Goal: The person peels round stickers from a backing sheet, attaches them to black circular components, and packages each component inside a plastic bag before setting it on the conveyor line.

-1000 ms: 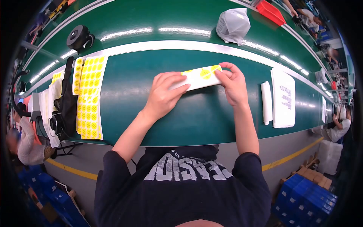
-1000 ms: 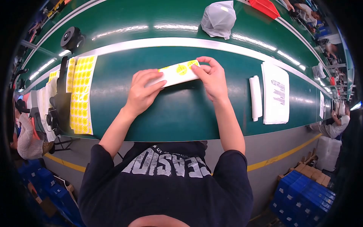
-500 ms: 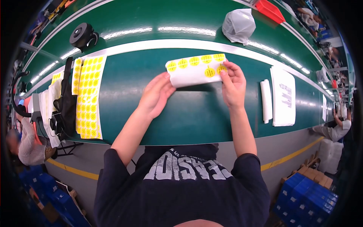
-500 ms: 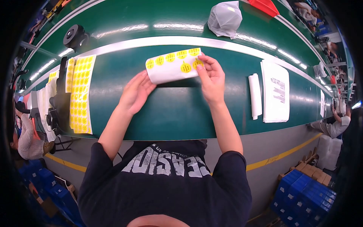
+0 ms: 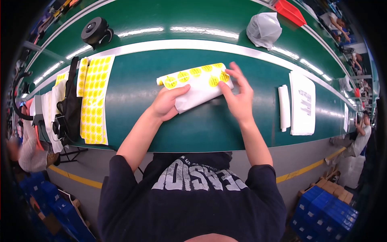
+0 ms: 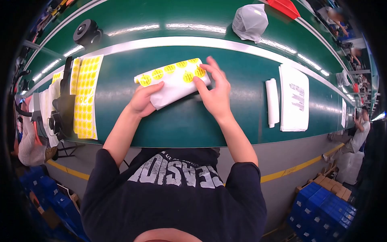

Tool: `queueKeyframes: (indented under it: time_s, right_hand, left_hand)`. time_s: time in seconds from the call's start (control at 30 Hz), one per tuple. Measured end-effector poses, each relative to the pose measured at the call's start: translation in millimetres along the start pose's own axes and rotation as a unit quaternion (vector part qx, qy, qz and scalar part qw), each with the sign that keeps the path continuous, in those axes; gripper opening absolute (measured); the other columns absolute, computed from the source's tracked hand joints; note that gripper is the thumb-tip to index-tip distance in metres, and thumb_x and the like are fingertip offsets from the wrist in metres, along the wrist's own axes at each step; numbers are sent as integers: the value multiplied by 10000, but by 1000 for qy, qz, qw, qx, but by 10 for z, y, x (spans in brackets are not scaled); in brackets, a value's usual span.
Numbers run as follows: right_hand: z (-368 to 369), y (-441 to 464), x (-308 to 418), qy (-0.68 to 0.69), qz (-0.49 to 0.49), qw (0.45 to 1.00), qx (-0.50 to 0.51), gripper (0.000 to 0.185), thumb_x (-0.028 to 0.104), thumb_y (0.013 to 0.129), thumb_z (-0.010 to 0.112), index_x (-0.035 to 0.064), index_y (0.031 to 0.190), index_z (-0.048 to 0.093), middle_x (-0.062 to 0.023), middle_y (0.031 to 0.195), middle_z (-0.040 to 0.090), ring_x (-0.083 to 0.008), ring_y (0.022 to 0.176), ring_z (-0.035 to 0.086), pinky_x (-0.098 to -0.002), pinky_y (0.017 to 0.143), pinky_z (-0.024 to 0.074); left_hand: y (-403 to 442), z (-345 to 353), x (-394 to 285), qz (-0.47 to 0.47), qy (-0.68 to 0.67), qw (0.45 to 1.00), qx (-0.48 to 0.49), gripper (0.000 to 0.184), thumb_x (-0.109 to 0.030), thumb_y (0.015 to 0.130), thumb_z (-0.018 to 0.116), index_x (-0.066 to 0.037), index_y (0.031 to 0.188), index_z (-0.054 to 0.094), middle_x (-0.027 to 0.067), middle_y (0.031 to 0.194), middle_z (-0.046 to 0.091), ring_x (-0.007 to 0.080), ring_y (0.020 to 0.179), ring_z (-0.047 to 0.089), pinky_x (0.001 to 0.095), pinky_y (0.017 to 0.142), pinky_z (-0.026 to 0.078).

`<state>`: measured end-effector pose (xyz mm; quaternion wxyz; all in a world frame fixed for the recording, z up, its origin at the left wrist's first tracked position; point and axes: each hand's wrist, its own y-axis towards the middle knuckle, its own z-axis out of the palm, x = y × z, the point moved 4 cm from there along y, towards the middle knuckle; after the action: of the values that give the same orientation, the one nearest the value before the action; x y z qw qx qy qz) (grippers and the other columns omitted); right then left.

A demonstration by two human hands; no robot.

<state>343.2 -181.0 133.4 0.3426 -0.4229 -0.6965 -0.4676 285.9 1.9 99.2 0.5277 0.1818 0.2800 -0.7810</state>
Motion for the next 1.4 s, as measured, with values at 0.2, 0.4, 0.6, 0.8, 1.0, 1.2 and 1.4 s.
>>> queueKeyframes:
  time_s: [0.2, 0.4, 0.6, 0.8, 1.0, 1.2, 1.4]
  right_hand:
    - [81, -38, 235, -102, -90, 989, 61, 295, 139, 702, 730, 2, 953, 660, -164, 1027, 639, -251, 921, 621, -317, 818, 463]
    - [167, -119, 87, 69, 125, 980, 140, 310, 175, 784, 686, -24, 1018, 649, -137, 878, 678, -132, 778, 635, -241, 694, 482]
    - [211, -167, -26, 260, 246, 924, 137, 266, 165, 871, 590, -62, 998, 644, -84, 865, 670, -88, 744, 584, -218, 679, 467]
    - [76, -38, -221, 287, 277, 912, 98, 252, 191, 885, 562, -30, 935, 671, -107, 844, 674, -123, 760, 607, -248, 733, 459]
    - [60, -119, -394, 194, 247, 940, 132, 228, 181, 869, 587, -25, 911, 673, -84, 831, 665, -104, 724, 596, -222, 652, 445]
    - [72, -187, -385, 119, 256, 946, 161, 221, 174, 853, 606, -33, 891, 675, -67, 756, 651, -83, 659, 574, -206, 580, 430]
    - [1, -66, -143, 119, 198, 968, 100, 190, 155, 822, 633, -23, 867, 681, -49, 676, 634, -73, 610, 550, -209, 536, 419]
  left_hand:
    - [-20, 49, 15, 8, 13, 1000, 8, 419, -95, 907, 475, 42, 1289, 373, 168, 1276, 469, 263, 1143, 499, 380, 972, 403]
    - [-43, 17, 39, 23, 98, 994, 41, 400, -128, 904, 502, 9, 1271, 418, 127, 1231, 506, 227, 1113, 509, 368, 945, 413]
    - [-44, 10, 38, 30, 124, 991, 35, 402, -116, 888, 532, -6, 1262, 435, 108, 1222, 517, 209, 1101, 514, 356, 936, 414]
    - [-14, -61, -26, 14, 115, 993, 2, 423, -81, 853, 569, 1, 1248, 445, 119, 1214, 528, 214, 1084, 531, 342, 918, 428]
    - [11, -129, -28, -8, 386, 922, -44, 419, -176, 820, 644, 21, 1166, 510, 116, 1095, 589, 168, 972, 566, 285, 828, 460]
    - [-241, -324, -313, -127, 565, 805, -130, 335, -236, 797, 678, 37, 974, 596, 80, 866, 632, 110, 723, 580, 241, 634, 473]
    - [-430, 10, -566, 167, 666, 683, -248, 187, -150, 791, 665, 26, 839, 624, 72, 774, 618, 104, 673, 566, 233, 617, 464]
